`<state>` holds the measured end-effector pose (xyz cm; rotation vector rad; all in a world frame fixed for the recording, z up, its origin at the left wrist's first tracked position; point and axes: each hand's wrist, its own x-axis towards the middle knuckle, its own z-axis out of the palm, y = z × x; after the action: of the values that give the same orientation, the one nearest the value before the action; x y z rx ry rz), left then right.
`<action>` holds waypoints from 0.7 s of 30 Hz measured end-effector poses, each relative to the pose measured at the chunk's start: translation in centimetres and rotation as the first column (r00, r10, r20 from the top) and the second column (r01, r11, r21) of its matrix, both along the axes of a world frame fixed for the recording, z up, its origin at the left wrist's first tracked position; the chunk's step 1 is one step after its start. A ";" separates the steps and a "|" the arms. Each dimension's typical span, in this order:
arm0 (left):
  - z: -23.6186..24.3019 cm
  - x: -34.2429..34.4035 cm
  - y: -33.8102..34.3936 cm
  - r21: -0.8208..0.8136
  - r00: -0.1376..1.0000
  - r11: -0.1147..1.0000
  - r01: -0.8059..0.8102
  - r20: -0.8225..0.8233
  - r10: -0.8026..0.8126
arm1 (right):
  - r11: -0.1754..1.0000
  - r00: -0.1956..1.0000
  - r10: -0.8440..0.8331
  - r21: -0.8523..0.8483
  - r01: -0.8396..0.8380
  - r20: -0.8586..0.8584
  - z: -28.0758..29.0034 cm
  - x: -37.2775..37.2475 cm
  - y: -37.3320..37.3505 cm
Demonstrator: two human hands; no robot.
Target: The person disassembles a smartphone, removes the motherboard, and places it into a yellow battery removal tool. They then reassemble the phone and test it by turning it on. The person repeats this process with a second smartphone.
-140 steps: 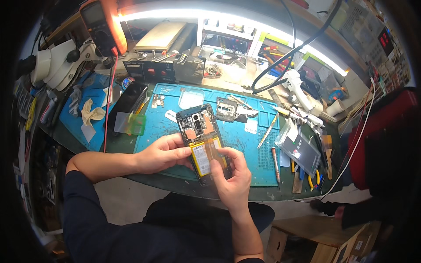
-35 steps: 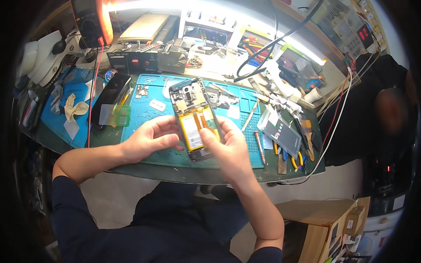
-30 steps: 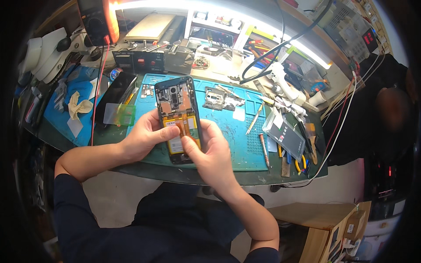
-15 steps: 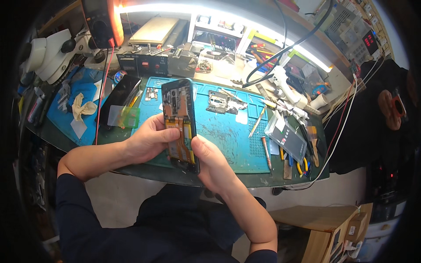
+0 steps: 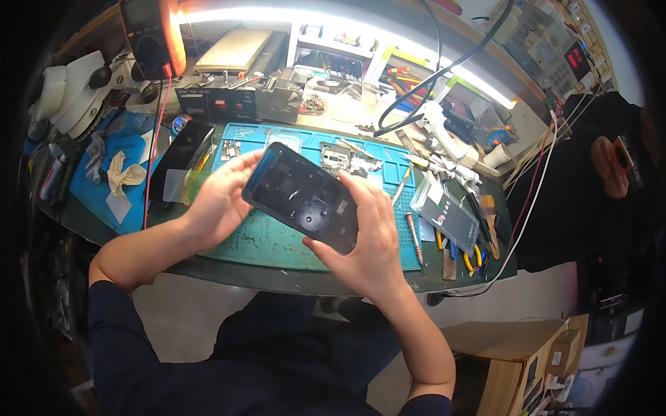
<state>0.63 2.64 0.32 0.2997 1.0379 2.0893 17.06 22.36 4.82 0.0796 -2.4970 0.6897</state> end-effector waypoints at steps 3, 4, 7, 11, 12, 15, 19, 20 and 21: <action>0.8 -0.9 -0.2 0.023 0.996 0.998 -0.065 -0.057 0.067 | 0.993 0.999 0.033 0.112 -0.030 -0.025 0.0 0.1 0.1; 1.0 -1.2 -0.2 0.020 0.993 0.996 -0.086 -0.085 0.088 | 0.991 0.999 0.045 0.125 -0.042 -0.025 0.0 0.0 0.0; 1.4 -2.7 -0.3 0.037 0.944 0.971 -0.235 -0.229 0.237 | 0.990 0.993 0.118 0.074 -0.118 -0.008 0.0 -0.5 -0.4; 1.6 -5.0 -0.7 0.154 0.849 0.920 -0.360 -0.355 0.391 | 0.938 0.935 0.339 -0.037 -0.344 -0.101 1.0 -1.6 -1.8; 1.5 -5.2 -0.7 0.172 0.830 0.915 -0.365 -0.385 0.403 | 0.941 0.941 0.329 -0.055 -0.334 -0.074 0.8 -1.8 -1.7; 1.4 -5.5 -0.7 0.160 0.829 0.908 -0.386 -0.371 0.418 | 0.951 0.956 0.291 -0.117 -0.286 0.025 -1.1 -2.1 -0.5; 1.1 -5.3 -0.6 0.124 0.842 0.924 -0.362 -0.381 0.381 | 0.973 0.964 0.224 -0.096 -0.212 0.144 -2.8 -1.3 1.4; 1.0 -5.1 -0.6 0.120 0.844 0.927 -0.356 -0.385 0.374 | 0.972 0.962 0.224 -0.104 -0.210 0.158 -2.9 -1.0 1.7; 1.1 -5.0 -0.5 0.115 0.843 0.930 -0.349 -0.394 0.365 | 0.972 0.960 0.225 -0.113 -0.208 0.167 -3.0 -0.8 2.0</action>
<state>-4.38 2.11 1.39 0.6279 1.3878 2.4472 16.25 24.31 1.81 0.2713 -2.6472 0.9425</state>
